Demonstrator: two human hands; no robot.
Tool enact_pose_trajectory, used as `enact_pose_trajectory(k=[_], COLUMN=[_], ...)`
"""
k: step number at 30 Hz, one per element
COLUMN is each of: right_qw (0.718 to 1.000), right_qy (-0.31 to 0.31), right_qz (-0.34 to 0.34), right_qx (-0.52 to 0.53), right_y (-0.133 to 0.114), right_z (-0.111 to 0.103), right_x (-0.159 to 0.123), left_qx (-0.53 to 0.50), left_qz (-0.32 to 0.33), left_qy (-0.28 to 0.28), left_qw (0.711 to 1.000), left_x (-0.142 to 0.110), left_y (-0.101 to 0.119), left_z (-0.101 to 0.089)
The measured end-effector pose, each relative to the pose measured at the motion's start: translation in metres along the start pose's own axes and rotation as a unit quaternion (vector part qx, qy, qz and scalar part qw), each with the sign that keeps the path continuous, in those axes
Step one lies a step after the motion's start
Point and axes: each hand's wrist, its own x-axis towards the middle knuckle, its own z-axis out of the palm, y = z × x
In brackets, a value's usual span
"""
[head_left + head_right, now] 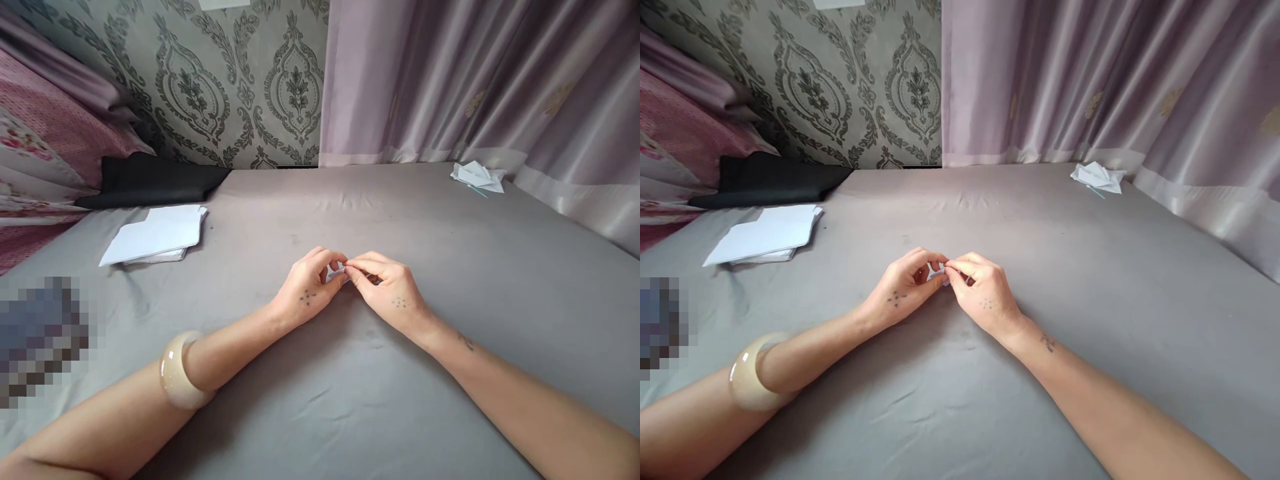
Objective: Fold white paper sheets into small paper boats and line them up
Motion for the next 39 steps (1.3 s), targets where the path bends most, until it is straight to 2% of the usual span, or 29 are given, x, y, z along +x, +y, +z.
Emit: enact_pose_trajectory(k=[7,15,23,39], right_qw=[0.998,0.999,0.999,0.998], right_qy=[-0.025,-0.027,-0.023,-0.005], right_qz=[0.038,0.031,0.031,0.049], right_qx=[0.032,0.017,0.018,0.033], right_y=[-0.0039,-0.0066,-0.0084,-0.0021], right_z=[-0.0002,-0.0011,0.0009,0.0001], right_x=[0.0006,-0.0001,0.0012,0.0000], left_qx=[0.008,0.002,0.013,-0.037], left_qz=[0.016,0.019,-0.001,-0.061], left_qy=[-0.017,-0.019,-0.021,-0.011], left_qw=[1.000,1.000,1.000,0.997], left_x=[0.0003,0.0005,-0.0003,-0.0005], left_y=[-0.0037,-0.0006,0.0017,-0.0018], left_z=[-0.0007,-0.0010,0.0000,-0.0017])
